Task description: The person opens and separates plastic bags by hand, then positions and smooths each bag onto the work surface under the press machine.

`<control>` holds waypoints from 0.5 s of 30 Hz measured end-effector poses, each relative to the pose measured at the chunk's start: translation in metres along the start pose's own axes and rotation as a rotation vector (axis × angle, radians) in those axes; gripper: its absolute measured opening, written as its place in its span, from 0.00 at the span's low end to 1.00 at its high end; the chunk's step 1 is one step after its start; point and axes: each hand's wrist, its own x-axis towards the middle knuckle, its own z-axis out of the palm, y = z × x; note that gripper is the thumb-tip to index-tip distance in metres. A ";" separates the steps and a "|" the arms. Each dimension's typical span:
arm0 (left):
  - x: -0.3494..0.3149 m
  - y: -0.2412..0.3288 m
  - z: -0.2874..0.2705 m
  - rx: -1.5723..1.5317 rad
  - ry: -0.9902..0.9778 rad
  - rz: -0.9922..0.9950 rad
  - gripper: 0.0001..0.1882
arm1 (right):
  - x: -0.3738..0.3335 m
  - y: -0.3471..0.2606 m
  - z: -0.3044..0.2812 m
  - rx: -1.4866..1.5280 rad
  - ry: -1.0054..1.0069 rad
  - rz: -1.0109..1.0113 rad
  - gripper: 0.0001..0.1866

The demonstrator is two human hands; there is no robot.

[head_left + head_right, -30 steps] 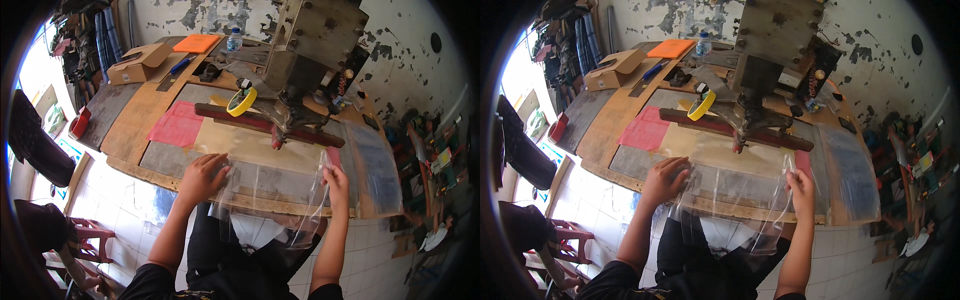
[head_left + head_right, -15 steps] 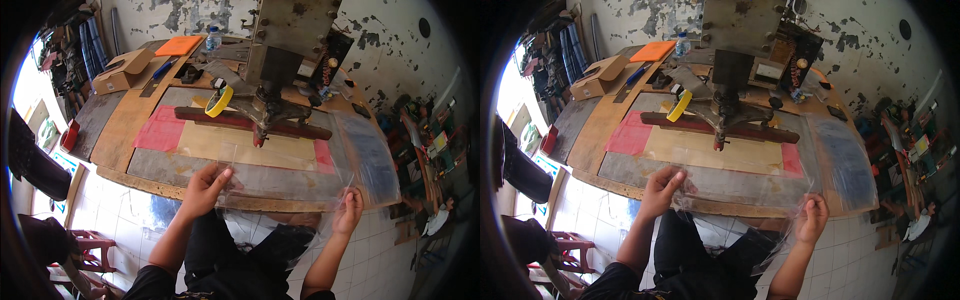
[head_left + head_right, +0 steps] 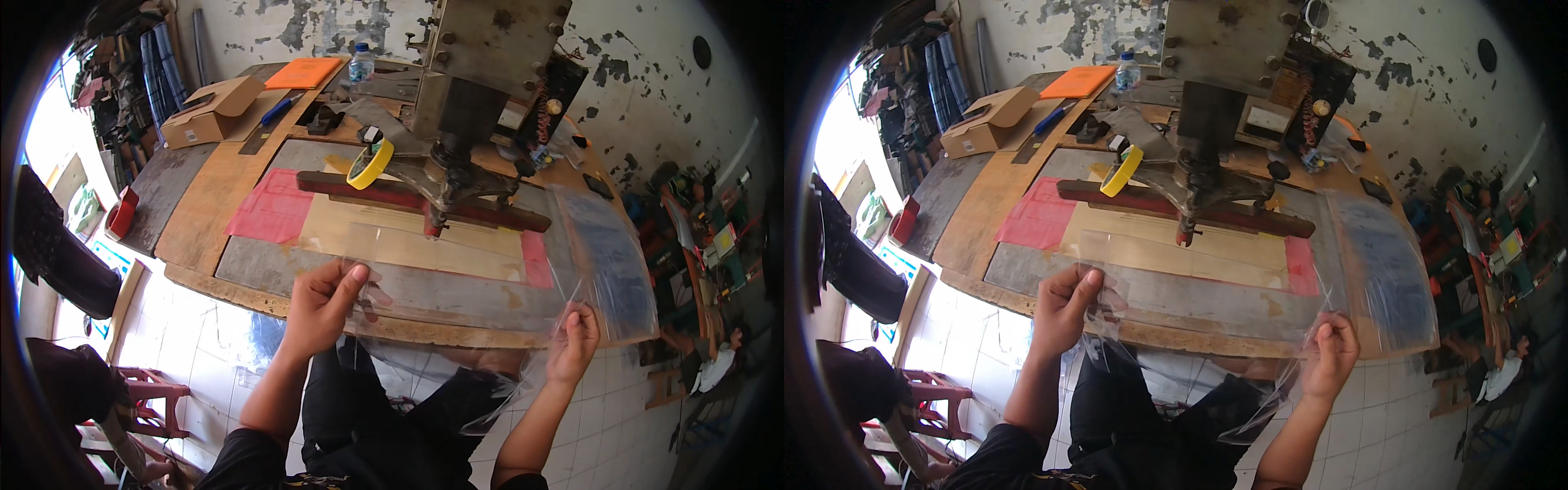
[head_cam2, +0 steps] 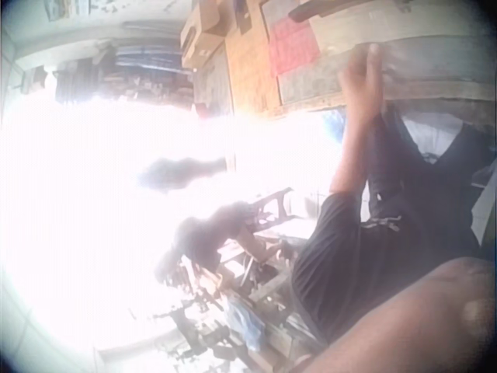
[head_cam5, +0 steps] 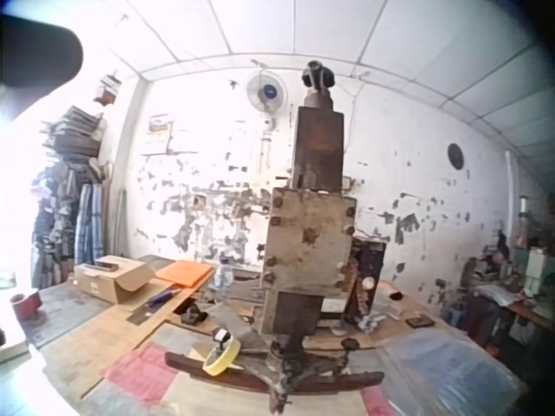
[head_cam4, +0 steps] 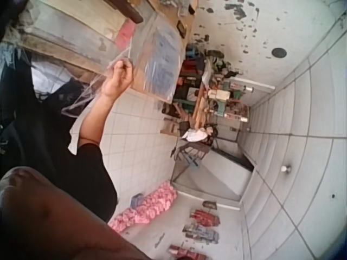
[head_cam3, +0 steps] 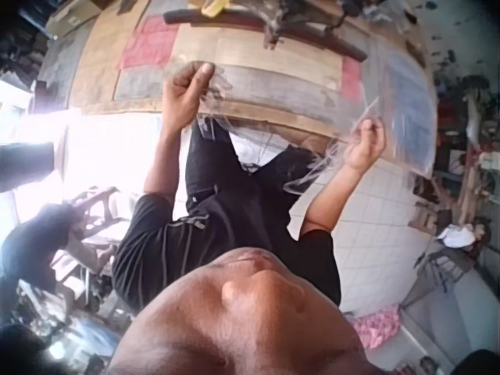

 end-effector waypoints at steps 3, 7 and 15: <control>0.007 -0.014 -0.016 0.128 0.004 -0.008 0.17 | -0.004 -0.004 0.007 -0.048 -0.066 -0.031 0.13; 0.017 -0.024 -0.020 0.030 0.041 -0.028 0.18 | -0.005 -0.007 0.012 -0.173 -0.108 -0.078 0.14; 0.030 -0.062 -0.039 0.083 0.015 -0.038 0.16 | 0.001 0.014 0.015 -0.163 -0.136 0.084 0.13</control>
